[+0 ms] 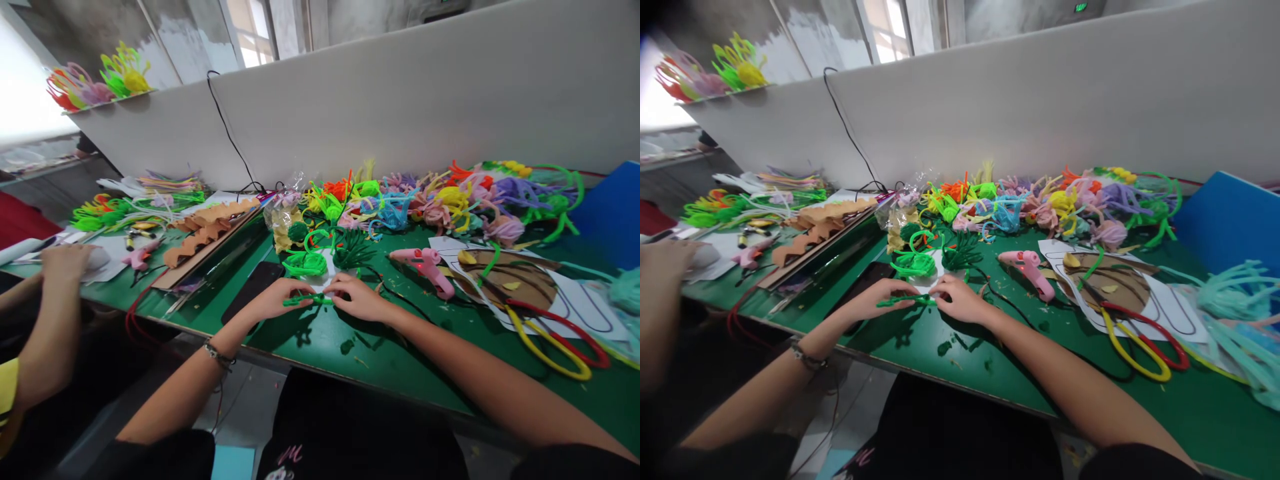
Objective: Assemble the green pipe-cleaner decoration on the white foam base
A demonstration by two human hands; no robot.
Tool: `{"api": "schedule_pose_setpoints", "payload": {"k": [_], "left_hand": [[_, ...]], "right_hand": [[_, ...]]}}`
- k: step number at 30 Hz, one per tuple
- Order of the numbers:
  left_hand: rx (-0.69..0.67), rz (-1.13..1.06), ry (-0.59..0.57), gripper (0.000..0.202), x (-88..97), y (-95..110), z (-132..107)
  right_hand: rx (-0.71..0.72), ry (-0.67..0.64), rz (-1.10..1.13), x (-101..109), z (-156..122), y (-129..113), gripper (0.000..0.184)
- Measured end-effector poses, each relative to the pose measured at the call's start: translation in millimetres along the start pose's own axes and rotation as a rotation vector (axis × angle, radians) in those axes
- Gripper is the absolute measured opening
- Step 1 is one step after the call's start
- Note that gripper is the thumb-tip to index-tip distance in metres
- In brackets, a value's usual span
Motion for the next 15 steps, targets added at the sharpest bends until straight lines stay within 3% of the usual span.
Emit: {"api": "schedule_pose_setpoints", "payload": {"k": [6, 15], "left_hand": [[0.059, -0.048, 0.129, 0.018, -5.2, -0.5, 8.7], [0.064, 0.042, 0.049, 0.016, -5.2, -0.7, 26.2]], "right_hand": [[0.013, 0.018, 0.011, -1.3, 0.1, 1.4, 0.023], [0.033, 0.01, -0.014, 0.4, -0.2, 0.0, 0.021]]}}
Point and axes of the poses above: each hand's wrist, its own z-axis towards the middle knuckle, its own x-axis out of the back of the hand, y = z × x, the point moved 2 cm from there along z, towards the middle knuckle, and after that the axes turned 11 degrees about -x, right-handed, at the moved point
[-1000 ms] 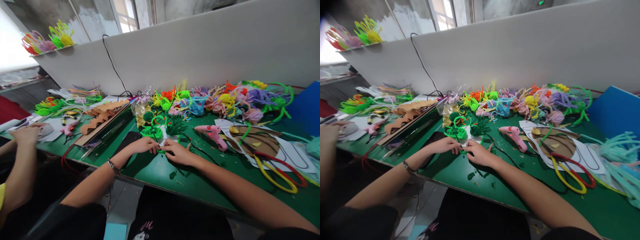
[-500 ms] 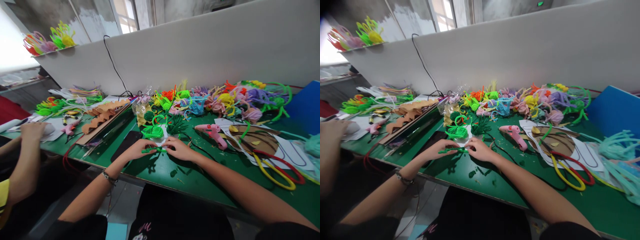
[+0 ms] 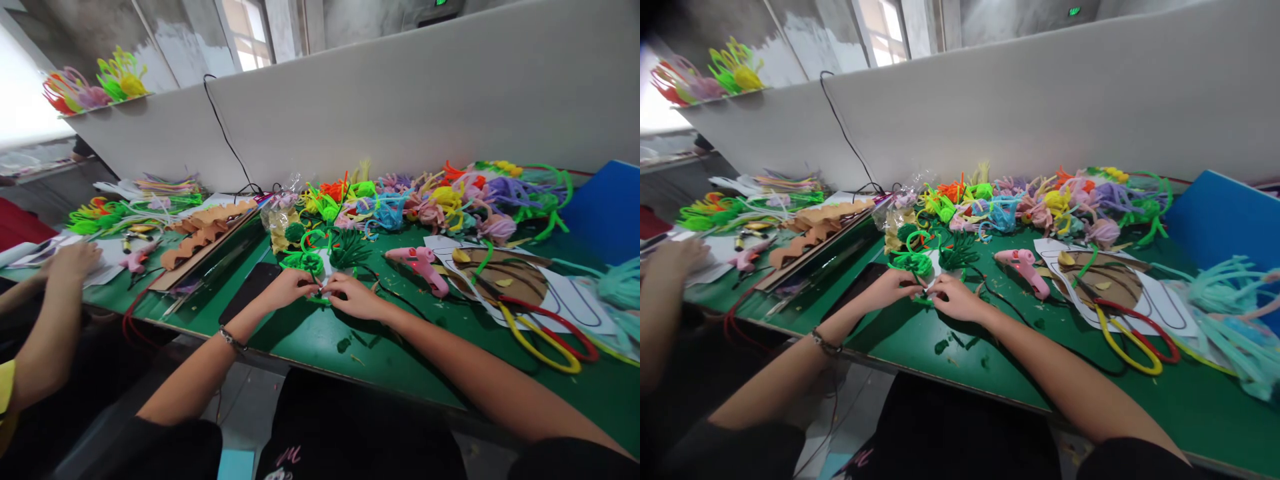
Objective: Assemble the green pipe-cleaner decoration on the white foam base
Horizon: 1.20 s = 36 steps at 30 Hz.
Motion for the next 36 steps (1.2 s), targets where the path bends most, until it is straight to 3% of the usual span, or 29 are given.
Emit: {"api": "schedule_pose_setpoints", "payload": {"k": [6, 17, 31, 36], "left_hand": [[0.032, 0.017, -0.047, 0.022, 0.0, -2.2, 2.9], [0.022, -0.149, -0.085, 0.02, -5.2, -6.8, 3.8], [0.03, -0.202, 0.033, 0.016, 4.8, -5.6, -1.0], [-0.006, -0.118, 0.112, 0.017, 5.3, -4.8, -3.3]], "right_hand": [[0.002, -0.002, -0.048, -1.0, -1.9, -3.5, 0.023], [0.015, -0.005, -0.124, -5.6, -3.6, 0.0, 0.022], [0.024, 0.017, -0.112, -5.4, -3.1, 0.1, 0.024], [0.022, 0.015, -0.12, -5.3, -3.0, -0.5, 0.023]]}}
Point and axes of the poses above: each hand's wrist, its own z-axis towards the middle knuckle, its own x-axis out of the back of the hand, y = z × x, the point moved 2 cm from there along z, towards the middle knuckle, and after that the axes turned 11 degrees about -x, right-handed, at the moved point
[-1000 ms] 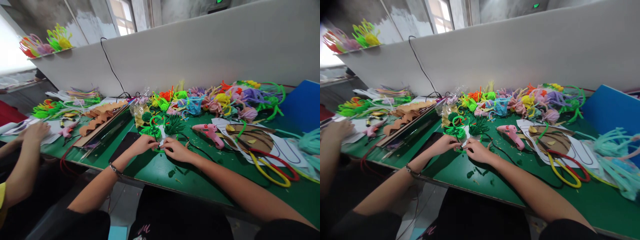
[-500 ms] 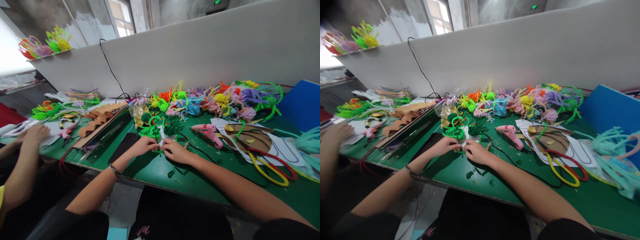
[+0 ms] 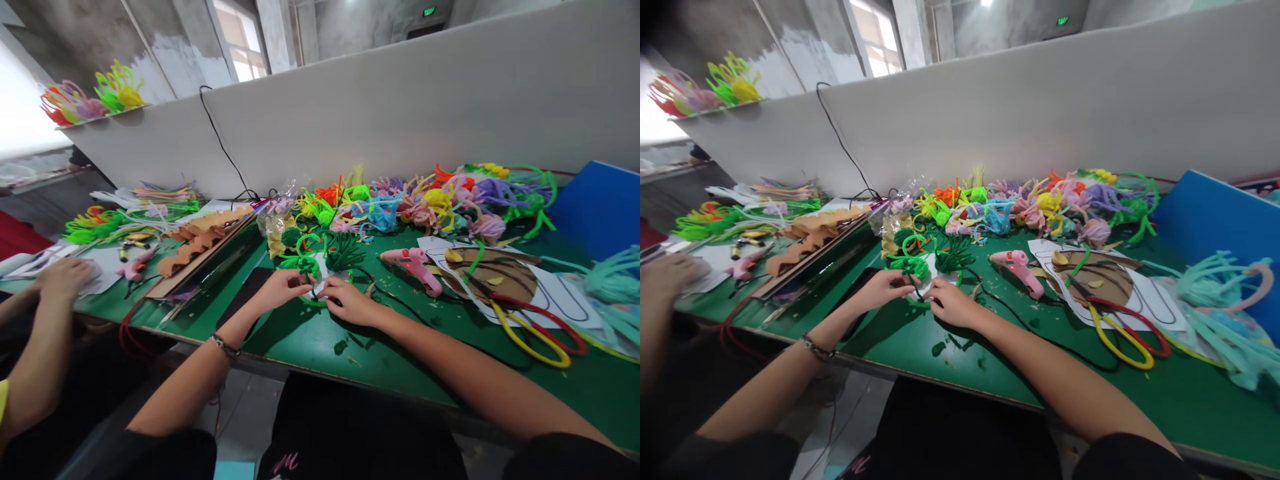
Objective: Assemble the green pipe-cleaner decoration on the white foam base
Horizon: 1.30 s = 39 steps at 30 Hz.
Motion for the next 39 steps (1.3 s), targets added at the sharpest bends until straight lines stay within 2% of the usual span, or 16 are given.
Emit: {"api": "schedule_pose_setpoints", "payload": {"k": [5, 10, 20, 32, 39], "left_hand": [[-0.093, 0.189, 0.12, 0.021, 3.3, -2.4, 0.1], [-0.278, 0.26, 0.098, 0.019, 4.5, -0.3, -0.1], [-0.449, 0.352, 0.08, 0.021, 2.1, 2.7, -3.6], [-0.228, 0.209, 0.141, 0.023, 4.9, -2.8, -3.7], [-0.097, 0.063, 0.108, 0.019, 3.5, -5.3, -3.2]], "right_hand": [[-0.014, -0.012, -0.032, 0.9, -0.6, -2.3, 0.025], [-0.012, -0.043, -0.1, 2.8, -1.3, -5.9, 0.025], [0.031, -0.119, -0.281, 2.7, -1.6, -11.2, 0.018], [0.048, -0.091, -0.268, 4.3, -2.9, -12.9, 0.02], [0.044, -0.047, -0.198, 1.2, -1.5, -8.9, 0.023]]}}
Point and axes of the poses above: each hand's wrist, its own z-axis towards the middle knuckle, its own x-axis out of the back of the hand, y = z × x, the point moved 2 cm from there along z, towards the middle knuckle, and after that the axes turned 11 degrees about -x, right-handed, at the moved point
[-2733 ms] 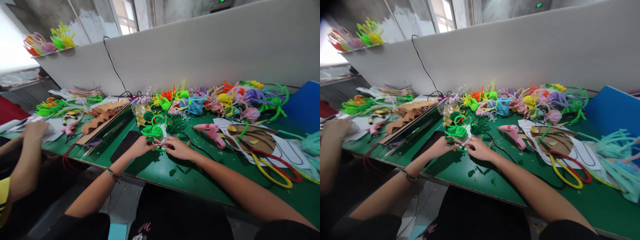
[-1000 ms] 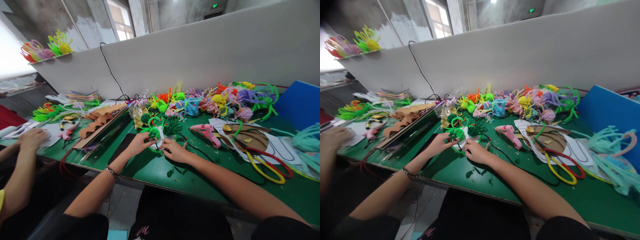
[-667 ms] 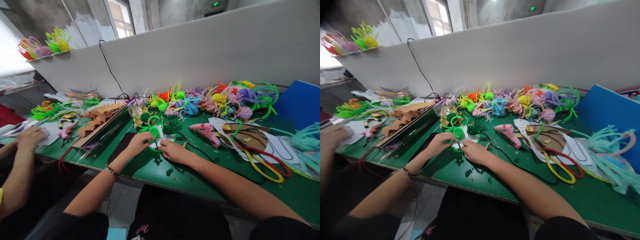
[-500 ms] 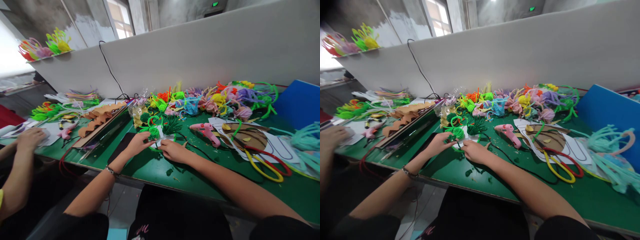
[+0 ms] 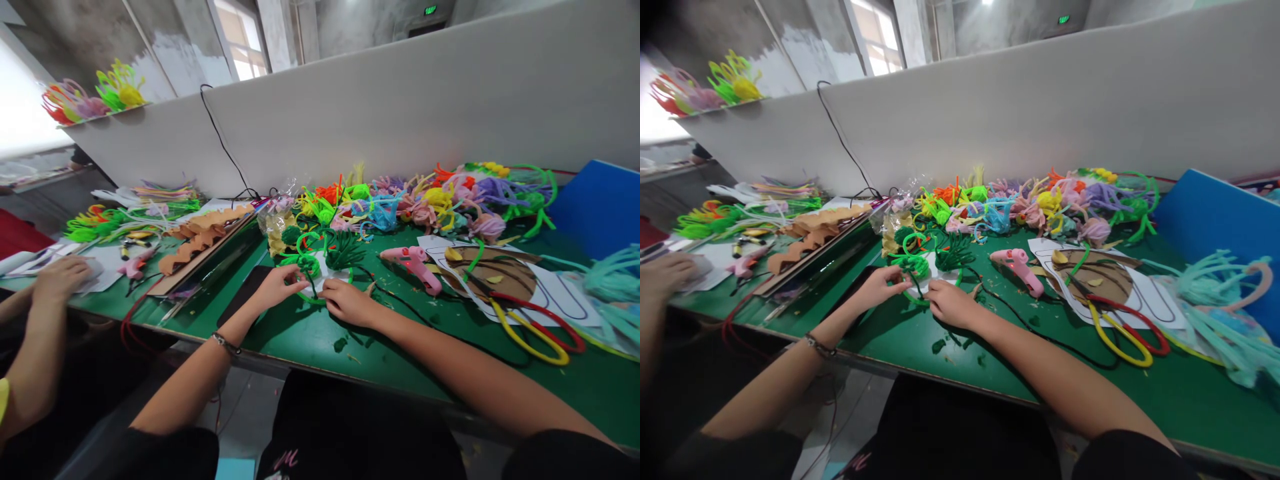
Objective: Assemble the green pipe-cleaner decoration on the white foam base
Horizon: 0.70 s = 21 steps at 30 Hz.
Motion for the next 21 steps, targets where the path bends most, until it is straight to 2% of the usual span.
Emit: {"api": "schedule_pose_setpoints", "payload": {"k": [5, 11, 18, 21], "left_hand": [[0.075, -0.067, 0.014, 0.021, -3.4, -4.6, -1.8], [0.088, -0.129, 0.004, 0.042, -1.9, -4.4, -6.5], [-0.058, -0.142, 0.049, 0.033, -0.3, -3.6, -9.0], [-0.064, -0.167, 0.044, 0.03, -0.2, -2.0, -8.5]], "right_hand": [[-0.011, 0.019, 0.041, -0.3, -0.1, 1.9, 0.023], [-0.027, 0.044, 0.077, -1.2, 0.0, 4.1, 0.023], [-0.037, 0.065, 0.117, -2.9, 1.1, 6.9, 0.023], [-0.038, 0.065, 0.125, -2.5, 0.9, 6.9, 0.023]]}}
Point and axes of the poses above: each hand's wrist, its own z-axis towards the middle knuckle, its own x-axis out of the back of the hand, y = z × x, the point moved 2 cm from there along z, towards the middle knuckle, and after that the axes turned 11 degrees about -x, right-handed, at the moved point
